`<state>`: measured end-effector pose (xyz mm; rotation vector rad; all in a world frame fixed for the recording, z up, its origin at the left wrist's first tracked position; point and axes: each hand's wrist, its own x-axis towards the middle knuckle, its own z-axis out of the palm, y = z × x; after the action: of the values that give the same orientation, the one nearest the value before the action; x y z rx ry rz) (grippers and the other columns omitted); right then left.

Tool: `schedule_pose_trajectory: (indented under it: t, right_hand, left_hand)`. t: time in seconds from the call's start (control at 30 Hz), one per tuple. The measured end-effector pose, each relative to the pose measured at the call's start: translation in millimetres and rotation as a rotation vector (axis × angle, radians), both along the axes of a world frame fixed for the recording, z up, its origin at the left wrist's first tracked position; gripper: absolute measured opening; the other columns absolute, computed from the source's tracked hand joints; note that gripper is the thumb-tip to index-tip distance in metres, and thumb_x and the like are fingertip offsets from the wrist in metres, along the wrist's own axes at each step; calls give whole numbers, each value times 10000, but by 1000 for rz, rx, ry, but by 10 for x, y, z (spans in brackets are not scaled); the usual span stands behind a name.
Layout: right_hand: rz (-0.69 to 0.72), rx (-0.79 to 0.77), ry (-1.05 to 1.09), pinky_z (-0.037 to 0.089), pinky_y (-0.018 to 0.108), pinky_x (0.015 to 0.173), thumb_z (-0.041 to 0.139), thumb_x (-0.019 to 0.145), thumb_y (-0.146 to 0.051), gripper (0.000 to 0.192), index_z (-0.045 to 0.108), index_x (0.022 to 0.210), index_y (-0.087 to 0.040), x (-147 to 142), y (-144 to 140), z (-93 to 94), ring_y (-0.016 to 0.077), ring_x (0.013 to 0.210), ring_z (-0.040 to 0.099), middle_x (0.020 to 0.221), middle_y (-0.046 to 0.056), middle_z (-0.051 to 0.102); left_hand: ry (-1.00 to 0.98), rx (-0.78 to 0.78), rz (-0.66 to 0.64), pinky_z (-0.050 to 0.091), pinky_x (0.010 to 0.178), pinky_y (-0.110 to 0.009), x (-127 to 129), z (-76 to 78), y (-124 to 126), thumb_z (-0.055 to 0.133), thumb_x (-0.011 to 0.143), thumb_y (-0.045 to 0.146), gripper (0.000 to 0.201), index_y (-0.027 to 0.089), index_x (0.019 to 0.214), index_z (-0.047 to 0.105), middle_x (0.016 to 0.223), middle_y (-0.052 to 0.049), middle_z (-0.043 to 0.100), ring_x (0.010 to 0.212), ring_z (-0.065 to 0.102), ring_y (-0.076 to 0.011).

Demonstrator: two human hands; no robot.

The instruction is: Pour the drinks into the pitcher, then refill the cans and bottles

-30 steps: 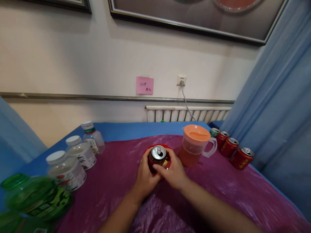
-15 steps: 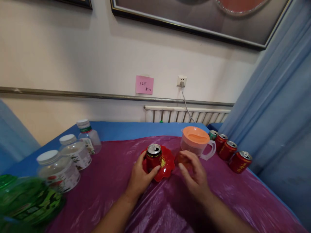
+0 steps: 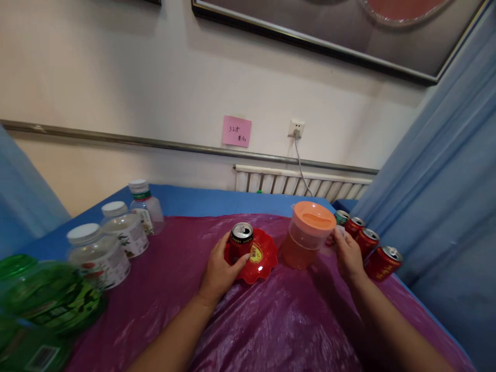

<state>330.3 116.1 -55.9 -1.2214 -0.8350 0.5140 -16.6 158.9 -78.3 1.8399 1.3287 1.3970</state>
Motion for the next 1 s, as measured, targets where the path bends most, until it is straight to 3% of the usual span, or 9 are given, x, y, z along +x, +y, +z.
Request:
schedule_pose_trajectory:
  t: [0.23, 0.5, 0.67, 1.0]
  right_hand:
    - [35, 69, 143, 317, 219, 456, 795, 682, -655, 552, 473, 627, -210, -76, 83, 129, 59, 447, 312, 516, -117, 351]
    - [12, 93, 184, 304, 196, 433, 866, 653, -569, 535, 480, 608, -200, -38, -35, 457, 49, 440, 320, 490, -117, 353]
    - [15, 26, 128, 346, 203, 438, 896, 650, -517, 442, 626, 699, -170, -23, -219, 642, 75, 478, 434, 559, -58, 510]
    - [184, -188, -25, 249, 202, 435, 873, 671, -559, 469, 611, 660, -171, -289, -349, 727, 66, 485, 314, 521, -70, 415]
  left_hand:
    - [16, -20, 11, 485, 1099, -507, 8, -47, 8, 798, 746, 407, 732, 179, 1391, 537, 1366, -154, 648, 1258, 629, -326]
    - [40, -6, -6, 473, 1106, -487, 32, -97, -16, 783, 772, 406, 720, 196, 1408, 517, 1370, -141, 644, 1266, 619, -311]
    - [117, 66, -9, 473, 1092, -490, 43, -86, -44, 797, 761, 366, 705, 220, 1400, 537, 1339, -122, 652, 1247, 607, -314]
    - [223, 139, -24, 461, 1073, -504, 75, 50, -159, 842, 726, 363, 645, 225, 1310, 607, 1287, -112, 670, 1209, 591, -316]
